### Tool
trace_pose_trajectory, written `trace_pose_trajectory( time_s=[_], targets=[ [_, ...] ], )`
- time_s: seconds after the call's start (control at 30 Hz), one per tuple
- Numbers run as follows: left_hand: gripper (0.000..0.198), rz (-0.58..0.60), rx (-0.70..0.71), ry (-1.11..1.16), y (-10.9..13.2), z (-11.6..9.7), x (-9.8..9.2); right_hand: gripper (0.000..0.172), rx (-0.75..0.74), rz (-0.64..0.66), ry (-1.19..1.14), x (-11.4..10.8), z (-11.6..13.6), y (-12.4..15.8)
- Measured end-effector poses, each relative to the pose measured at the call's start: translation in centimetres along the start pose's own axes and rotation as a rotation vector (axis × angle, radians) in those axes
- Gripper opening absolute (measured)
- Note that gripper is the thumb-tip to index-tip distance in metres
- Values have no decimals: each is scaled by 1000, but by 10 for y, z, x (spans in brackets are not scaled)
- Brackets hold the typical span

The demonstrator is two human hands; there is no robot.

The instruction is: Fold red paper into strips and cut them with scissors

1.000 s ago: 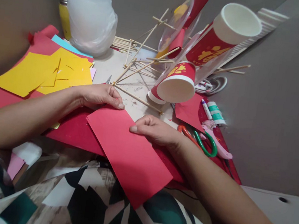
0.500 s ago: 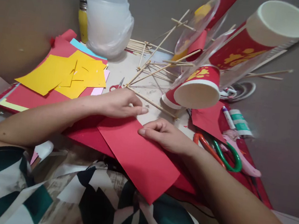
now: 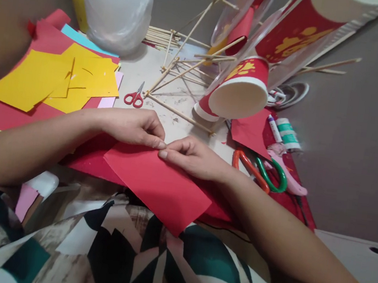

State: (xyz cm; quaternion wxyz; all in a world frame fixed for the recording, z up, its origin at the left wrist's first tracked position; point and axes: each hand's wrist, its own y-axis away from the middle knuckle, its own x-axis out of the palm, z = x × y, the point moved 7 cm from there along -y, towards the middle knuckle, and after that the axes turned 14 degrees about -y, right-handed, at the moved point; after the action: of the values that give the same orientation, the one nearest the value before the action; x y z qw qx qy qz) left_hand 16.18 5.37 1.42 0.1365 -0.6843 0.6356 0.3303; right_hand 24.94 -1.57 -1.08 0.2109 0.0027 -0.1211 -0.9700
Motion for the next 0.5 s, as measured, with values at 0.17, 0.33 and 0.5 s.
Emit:
trace_pose_trajectory(
  time_s=[0.17,0.33,0.5],
  targets=[
    [27,-37,26,0,0,-1,-2,52,-24,-9,15,-1,2,2],
    [31,-134,-38,22,5,6,-21,57,-45,-33,60,-10,10,9],
    [44,-233,-84,145,12,16,-39,61,-52,-70,40,-20,15,16]
  ],
)
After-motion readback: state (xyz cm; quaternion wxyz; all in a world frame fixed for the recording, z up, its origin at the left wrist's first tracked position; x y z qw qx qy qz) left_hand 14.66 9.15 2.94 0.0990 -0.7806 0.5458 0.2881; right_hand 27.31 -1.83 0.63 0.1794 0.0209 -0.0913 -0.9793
